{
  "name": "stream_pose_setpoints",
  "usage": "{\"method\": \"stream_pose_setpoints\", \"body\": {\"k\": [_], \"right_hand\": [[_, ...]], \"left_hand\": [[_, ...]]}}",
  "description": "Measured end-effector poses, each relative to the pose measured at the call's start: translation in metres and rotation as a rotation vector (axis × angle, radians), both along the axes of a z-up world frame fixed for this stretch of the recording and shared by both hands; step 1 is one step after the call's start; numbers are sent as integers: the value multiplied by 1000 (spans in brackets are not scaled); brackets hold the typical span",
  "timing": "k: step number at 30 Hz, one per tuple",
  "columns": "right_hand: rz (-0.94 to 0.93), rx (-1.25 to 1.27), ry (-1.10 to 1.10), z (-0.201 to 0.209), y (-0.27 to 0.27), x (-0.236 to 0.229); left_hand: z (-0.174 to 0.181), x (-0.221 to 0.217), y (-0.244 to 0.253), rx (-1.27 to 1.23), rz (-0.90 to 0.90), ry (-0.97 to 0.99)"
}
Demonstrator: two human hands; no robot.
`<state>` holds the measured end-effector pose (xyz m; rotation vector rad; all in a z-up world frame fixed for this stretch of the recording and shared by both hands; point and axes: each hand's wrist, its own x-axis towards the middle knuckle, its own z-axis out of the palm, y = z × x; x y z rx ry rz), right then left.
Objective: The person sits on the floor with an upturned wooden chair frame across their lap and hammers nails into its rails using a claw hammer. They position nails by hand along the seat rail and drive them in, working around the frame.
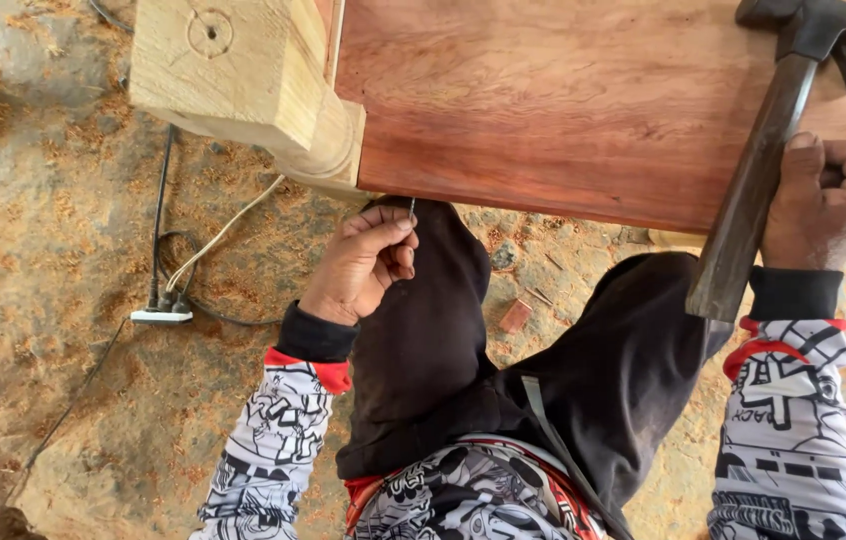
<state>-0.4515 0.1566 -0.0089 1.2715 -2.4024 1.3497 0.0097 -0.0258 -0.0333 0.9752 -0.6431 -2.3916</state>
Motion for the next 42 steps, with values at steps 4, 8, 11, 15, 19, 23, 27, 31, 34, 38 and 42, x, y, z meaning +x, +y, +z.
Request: {"method": "stream_pose_setpoints", "body": {"k": [4,8,11,15,19,23,27,31,34,38,42], "right_hand": [[6,26,26,-11,13,-8],[38,-5,47,-13,10,-12],[6,15,73,-12,11,-11],[14,13,77,-1,5,-2],[8,5,58,2,6,4],[1,10,43,2,6,4],[-16,14,43,3,6,6],[-26,11,40,1,8,5],[-26,14,48,1,10,5],[-3,0,50,7,4,7],[-46,19,47,-2,10,9]], "left_hand": [[8,0,0,5,8,36],[8,-6,-4,70,-36,28],[3,-9,-5,114,-31,59],[6,-12,-4,95,-51,55],[5,-18,-4,39,-67,63],[19,-22,-7,65,-58,-23],[0,-17,-8,104,-55,57],[-14,-15,-11,198,-44,136],[-7,-17,-10,250,-29,131],[3,-19,-10,247,-31,138],[2,-17,-10,278,-51,183]]}}
